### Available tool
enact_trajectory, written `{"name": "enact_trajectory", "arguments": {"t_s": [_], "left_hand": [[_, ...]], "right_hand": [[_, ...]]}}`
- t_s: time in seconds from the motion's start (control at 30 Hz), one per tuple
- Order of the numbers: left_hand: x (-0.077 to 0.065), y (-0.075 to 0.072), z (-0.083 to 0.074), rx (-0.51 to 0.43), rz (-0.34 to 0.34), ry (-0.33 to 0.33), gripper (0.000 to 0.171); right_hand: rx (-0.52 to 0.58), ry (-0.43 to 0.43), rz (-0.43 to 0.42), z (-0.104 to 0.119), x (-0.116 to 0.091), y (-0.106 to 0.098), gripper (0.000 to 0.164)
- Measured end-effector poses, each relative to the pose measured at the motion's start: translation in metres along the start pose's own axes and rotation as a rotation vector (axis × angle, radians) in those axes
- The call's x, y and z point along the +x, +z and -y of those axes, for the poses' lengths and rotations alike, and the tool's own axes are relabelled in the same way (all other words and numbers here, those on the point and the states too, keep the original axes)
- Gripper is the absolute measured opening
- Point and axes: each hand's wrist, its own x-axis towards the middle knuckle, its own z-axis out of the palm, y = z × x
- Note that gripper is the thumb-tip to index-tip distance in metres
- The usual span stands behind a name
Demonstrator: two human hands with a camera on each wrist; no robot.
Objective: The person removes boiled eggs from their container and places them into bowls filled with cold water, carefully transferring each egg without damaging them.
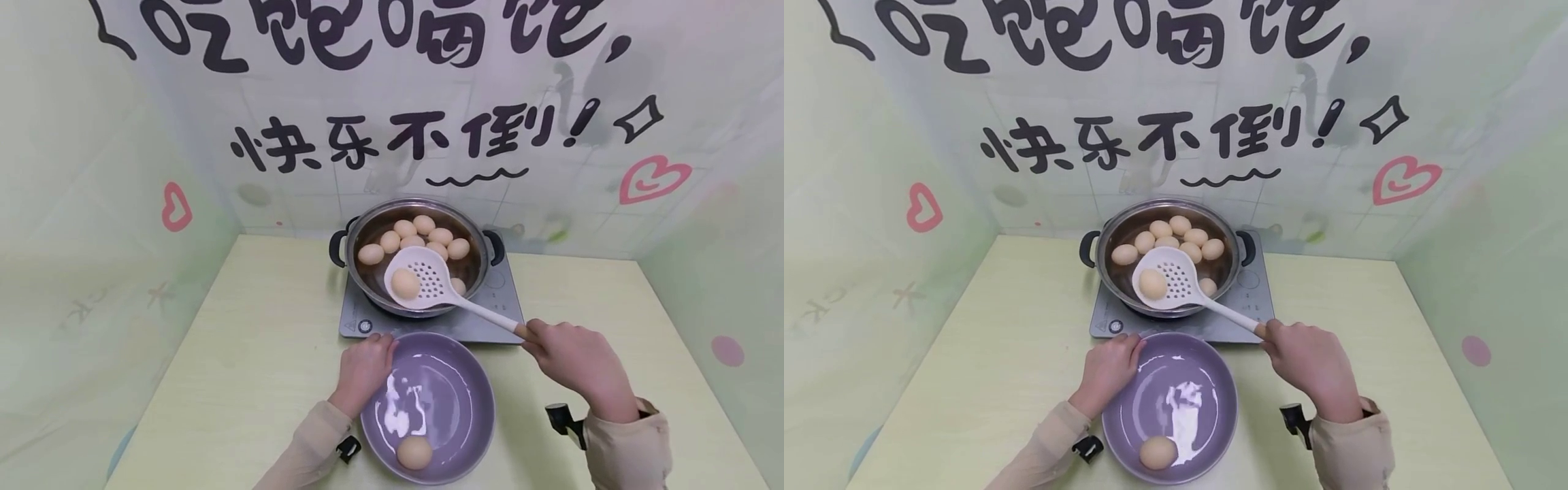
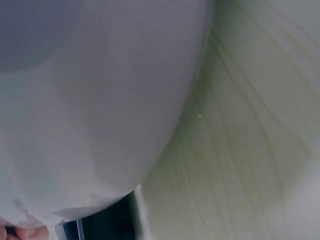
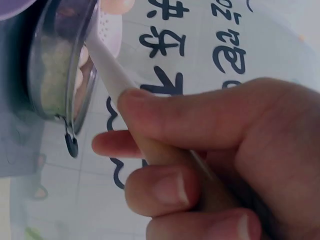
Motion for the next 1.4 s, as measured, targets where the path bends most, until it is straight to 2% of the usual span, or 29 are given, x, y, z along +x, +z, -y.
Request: {"name": "enact_trajectory", "arguments": {"t_s": [0.17,0.4,0.67,0.83,1.13,1.4], "left_hand": [[0.002,0.001,0.0,-0.003,-0.003,0.003,0.017],[0.005,0.001,0.0,0.001,-0.003,-0.003,0.018],[0.007,0.002,0.002,-0.006,0.001,0.001,0.018],[0.008,0.002,0.002,-0.011,-0.006,0.004,0.018],[0.009,0.002,0.002,-0.021,-0.005,0.007,0.017],[0.005,0.006,0.001,-0.034,0.005,0.001,0.017]], "right_hand": [[0.017,0.044,0.045,-0.008,-0.018,-0.012,0.005],[0.006,0.106,0.077,-0.017,-0.053,-0.022,0.009],[-0.005,0.176,0.073,-0.026,-0.091,-0.015,0.01],[0.012,0.219,0.112,-0.034,-0.109,-0.006,0.01],[0.048,0.24,0.167,-0.043,-0.126,0.011,0.015],[0.089,0.252,0.238,-0.042,-0.128,0.022,0.018]]}}
